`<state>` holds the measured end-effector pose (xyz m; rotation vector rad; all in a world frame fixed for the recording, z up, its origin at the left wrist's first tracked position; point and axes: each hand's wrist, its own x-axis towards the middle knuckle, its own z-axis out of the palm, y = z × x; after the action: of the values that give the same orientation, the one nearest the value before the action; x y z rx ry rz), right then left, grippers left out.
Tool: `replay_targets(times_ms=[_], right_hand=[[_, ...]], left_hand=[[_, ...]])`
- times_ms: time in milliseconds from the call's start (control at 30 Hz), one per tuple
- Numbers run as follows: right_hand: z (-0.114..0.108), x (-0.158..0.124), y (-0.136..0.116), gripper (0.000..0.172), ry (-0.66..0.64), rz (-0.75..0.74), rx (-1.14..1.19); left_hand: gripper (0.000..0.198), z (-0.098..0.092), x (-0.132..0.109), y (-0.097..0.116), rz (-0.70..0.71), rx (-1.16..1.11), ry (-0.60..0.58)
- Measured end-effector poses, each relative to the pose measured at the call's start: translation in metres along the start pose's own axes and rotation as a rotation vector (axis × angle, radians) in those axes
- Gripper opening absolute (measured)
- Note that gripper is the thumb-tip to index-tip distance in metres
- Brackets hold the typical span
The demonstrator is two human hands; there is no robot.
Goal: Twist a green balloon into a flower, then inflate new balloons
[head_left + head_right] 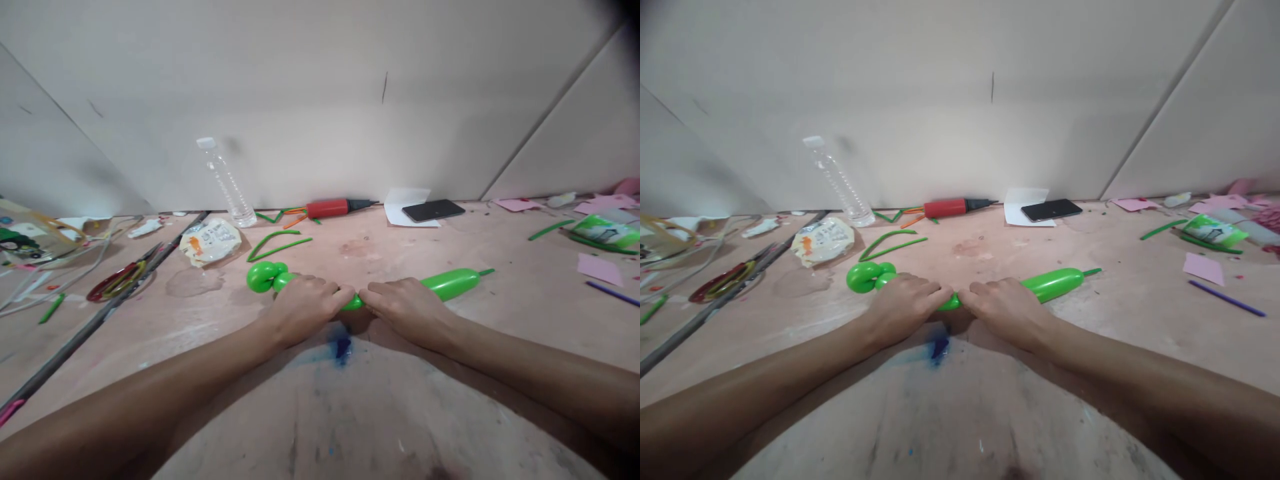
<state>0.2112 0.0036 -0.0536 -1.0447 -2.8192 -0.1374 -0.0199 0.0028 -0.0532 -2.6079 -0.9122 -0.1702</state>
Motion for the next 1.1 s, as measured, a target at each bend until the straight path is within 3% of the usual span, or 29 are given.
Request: replay_targets(times_ms=[533,667,800,933,1033,1100], right_hand=[[-0.006,0.000,-0.006,0.018,-0.048,0.002,-0.017],[-0.007,0.000,-0.011,0.014,-0.054,0.064,-0.042],[-0.014,0.002,-0.010,0.029,0.013,0.073,-0.052],[-0.033,0.004,0.002,0.016,0.104,0.062,-0.258],[-0.048,0.004,0.005,0.021,0.144,0.142,-0.422],[-0.055,0.003,-0.001,0.028,0.175,0.136,-0.435]], left_hand=[[0.014,-0.003,0.001,0.001,0.011,-0.033,-0.036],[0.014,0.000,-0.001,-0.002,0.013,-0.023,-0.021],[0.029,0.002,-0.001,0.000,0.024,-0.026,0.063],[0.046,-0.014,0.002,0.008,-0.157,0.059,0.115],[0.036,-0.037,0.003,0.007,-0.254,-0.010,-0.020],[0.033,-0.053,0.004,0.002,-0.343,-0.224,-0.145]])
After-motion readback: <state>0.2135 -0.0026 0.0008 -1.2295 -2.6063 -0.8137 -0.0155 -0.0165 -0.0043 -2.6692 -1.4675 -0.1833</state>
